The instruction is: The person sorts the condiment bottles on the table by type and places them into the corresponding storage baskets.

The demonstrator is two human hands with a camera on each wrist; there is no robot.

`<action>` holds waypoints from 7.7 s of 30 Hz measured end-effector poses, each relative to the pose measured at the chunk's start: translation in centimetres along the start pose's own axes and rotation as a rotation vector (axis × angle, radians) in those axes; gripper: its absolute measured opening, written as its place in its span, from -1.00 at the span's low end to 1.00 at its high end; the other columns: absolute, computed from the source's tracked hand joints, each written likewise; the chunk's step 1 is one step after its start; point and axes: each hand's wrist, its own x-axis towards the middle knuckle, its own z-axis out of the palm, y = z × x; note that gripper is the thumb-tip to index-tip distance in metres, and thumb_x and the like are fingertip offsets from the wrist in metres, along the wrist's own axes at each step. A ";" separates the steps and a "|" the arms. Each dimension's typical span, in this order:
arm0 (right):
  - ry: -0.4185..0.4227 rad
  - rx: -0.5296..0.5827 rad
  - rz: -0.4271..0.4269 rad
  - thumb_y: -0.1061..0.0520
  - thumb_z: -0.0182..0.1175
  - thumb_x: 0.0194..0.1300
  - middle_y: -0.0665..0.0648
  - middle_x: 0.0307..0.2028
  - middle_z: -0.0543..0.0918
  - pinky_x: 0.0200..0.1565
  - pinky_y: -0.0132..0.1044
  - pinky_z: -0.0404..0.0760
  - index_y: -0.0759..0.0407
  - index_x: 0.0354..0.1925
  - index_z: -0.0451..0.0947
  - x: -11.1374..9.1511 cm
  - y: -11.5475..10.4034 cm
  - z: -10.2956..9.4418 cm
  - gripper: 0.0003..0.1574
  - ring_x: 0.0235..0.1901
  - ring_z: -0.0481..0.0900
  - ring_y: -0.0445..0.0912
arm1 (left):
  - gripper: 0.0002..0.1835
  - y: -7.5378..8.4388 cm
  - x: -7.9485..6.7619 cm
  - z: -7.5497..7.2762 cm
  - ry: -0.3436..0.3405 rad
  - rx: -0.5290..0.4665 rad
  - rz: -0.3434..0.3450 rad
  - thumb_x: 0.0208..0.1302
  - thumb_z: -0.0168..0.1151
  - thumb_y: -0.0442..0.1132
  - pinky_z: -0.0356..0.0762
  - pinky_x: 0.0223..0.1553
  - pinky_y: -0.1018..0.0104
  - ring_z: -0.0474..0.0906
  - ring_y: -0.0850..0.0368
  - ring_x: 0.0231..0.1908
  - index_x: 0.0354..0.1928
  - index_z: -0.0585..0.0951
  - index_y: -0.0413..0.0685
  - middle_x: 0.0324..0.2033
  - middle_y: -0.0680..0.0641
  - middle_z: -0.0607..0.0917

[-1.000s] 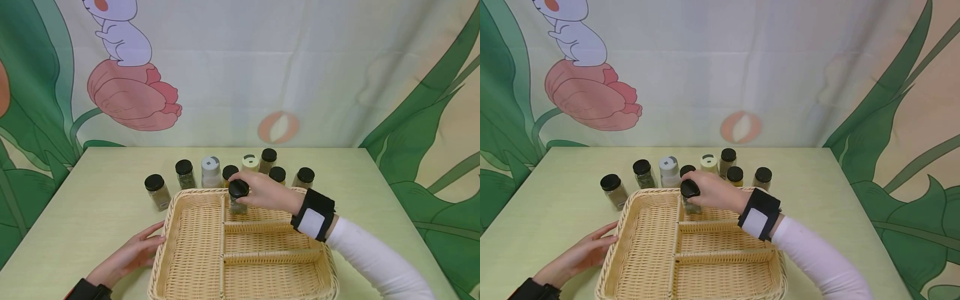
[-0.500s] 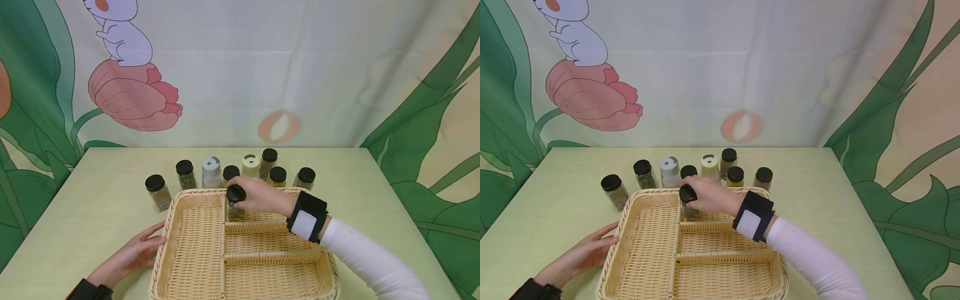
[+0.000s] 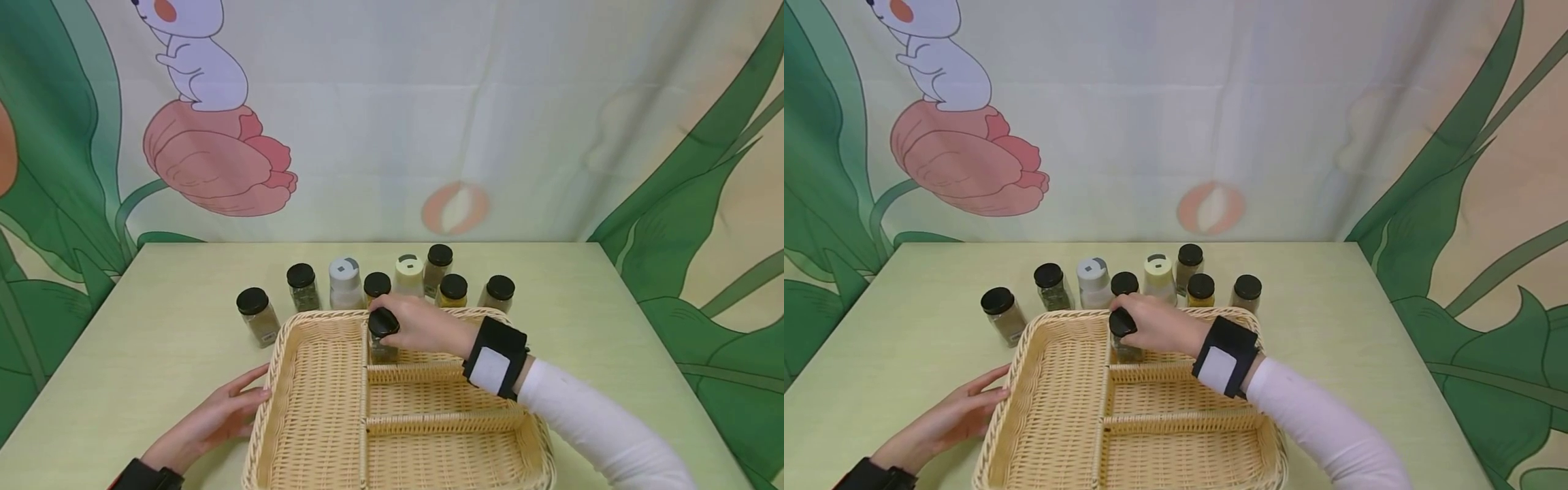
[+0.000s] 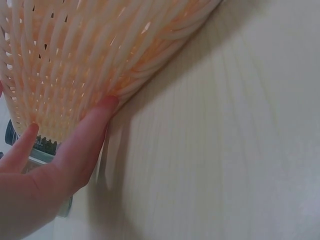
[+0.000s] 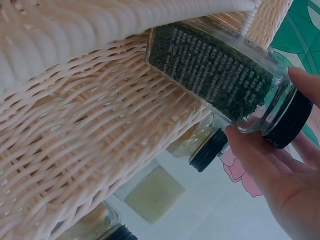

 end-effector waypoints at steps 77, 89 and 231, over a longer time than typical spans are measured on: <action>0.166 0.047 0.139 0.02 0.08 0.24 0.11 -0.08 0.49 -0.08 -0.19 0.44 0.20 0.04 0.41 -2.5 3.3 -5.3 -0.56 -0.08 0.46 -0.06 | -0.20 -0.4 -0.1 -0.2 -0.008 -0.009 0.010 0.28 -0.02 -0.16 0.40 -0.08 -0.03 0.43 0.08 -0.03 0.35 -0.28 -0.15 0.12 -0.17 0.35; 0.221 0.020 0.170 0.04 0.06 0.25 0.16 -0.06 0.51 -0.03 -0.09 0.39 0.20 0.02 0.43 -3.6 5.1 -6.5 -0.59 -0.02 0.42 0.03 | -0.19 -0.2 -0.2 -0.3 -0.020 -0.021 0.009 0.28 -0.02 -0.17 0.40 -0.09 -0.04 0.44 0.09 -0.03 0.35 -0.29 -0.16 0.10 -0.13 0.37; 0.276 -0.091 0.322 0.21 0.10 0.21 0.45 0.07 0.29 -0.01 0.09 0.32 0.39 0.21 0.16 -9.3 10.3 -9.5 -0.35 0.04 0.30 0.26 | -0.19 -0.4 0.0 0.1 0.049 0.008 -0.021 0.27 0.00 -0.10 0.41 -0.10 -0.03 0.45 0.06 -0.04 0.36 -0.24 -0.13 0.18 -0.24 0.29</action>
